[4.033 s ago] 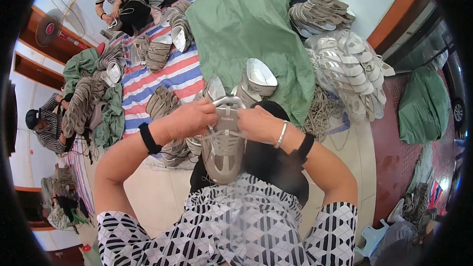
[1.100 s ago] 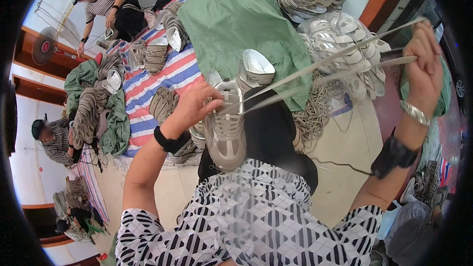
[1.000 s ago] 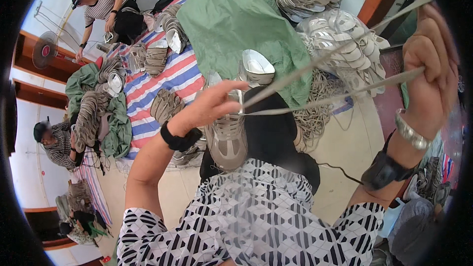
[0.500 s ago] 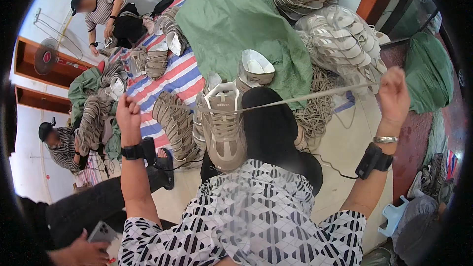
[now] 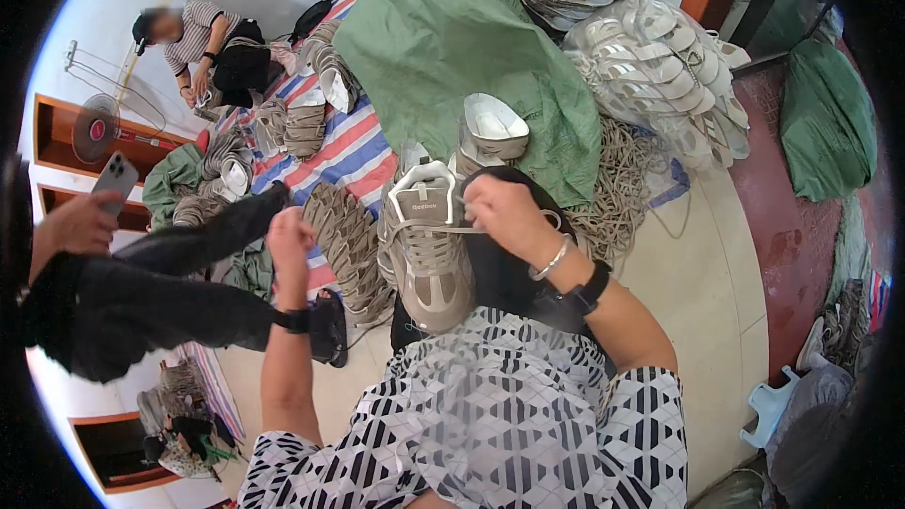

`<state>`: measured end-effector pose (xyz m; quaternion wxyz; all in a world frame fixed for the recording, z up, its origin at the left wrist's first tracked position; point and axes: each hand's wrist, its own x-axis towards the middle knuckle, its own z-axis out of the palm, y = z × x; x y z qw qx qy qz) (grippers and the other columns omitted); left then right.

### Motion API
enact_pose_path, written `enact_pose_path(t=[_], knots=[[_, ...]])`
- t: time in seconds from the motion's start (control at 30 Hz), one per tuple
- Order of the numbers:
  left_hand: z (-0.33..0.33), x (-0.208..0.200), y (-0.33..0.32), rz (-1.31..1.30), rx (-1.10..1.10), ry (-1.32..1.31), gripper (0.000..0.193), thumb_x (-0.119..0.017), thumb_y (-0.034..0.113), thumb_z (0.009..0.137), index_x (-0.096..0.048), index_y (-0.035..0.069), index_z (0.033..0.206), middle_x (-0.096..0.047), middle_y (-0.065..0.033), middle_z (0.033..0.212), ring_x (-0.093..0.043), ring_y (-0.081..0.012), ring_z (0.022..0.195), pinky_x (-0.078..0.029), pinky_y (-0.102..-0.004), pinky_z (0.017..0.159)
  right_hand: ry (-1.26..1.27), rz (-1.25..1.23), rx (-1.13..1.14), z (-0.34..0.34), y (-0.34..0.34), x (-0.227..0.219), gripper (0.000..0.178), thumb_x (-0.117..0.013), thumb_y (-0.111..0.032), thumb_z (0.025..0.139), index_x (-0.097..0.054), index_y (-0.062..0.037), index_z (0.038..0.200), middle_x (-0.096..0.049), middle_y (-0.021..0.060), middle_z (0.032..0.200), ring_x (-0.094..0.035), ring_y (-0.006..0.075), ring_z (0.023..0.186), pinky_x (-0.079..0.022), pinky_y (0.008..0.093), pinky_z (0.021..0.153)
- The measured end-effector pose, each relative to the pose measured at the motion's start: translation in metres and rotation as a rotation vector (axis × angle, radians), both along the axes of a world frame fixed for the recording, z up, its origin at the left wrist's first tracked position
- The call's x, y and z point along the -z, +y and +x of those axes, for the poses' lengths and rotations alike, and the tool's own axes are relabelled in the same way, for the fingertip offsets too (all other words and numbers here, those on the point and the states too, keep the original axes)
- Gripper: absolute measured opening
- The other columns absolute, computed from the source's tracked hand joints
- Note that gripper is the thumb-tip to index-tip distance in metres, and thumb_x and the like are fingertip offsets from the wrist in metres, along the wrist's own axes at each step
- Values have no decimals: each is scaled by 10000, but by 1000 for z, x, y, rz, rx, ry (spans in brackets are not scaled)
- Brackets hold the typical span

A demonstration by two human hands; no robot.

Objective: The person sits on the floor and laces a beige sneaker held on their lap. They repeatedly thread the laces through the eyelets and pull them tight, working on the shoe one at a time. Other people are visible in the background working on similar shoes.

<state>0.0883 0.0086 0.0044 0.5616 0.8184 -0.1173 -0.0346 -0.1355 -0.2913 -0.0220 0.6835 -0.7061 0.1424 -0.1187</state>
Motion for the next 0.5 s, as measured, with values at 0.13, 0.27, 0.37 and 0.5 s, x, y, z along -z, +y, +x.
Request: enact_pose_path(t=[0.13,0.27,0.37,0.5], knots=[[-78,4,-73,61,320,-80,174,-500,168,961,-596,31,916,-610,-41,797,-548,-96,702,-448,-246,645,31,-609,-12,0,10,12,71,-589,-91,833,-598,-21,831,-645,148,726,-644,277,654,-504,354,602],[-98,11,-78,227,421,-96,154,-550,137,922,-602,-8,931,-606,-66,819,-563,-131,752,-449,-271,688,65,-664,-10,0,14,13,84,-567,-114,829,-595,-34,829,-634,168,736,-621,363,701,-480,432,625],[-100,18,-68,217,421,47,161,-596,140,889,-633,-15,912,-618,-67,830,-578,-132,767,-459,-274,705,64,-708,-51,3,11,16,83,-553,-107,829,-591,-33,830,-629,167,727,-621,362,701,-475,436,621],[-100,14,-65,29,345,273,178,-627,163,879,-667,-11,877,-626,-23,824,-559,-73,746,-452,-237,680,30,-690,-53,7,14,11,76,-549,-96,832,-585,-29,832,-625,167,725,-617,363,704,-472,433,617]])
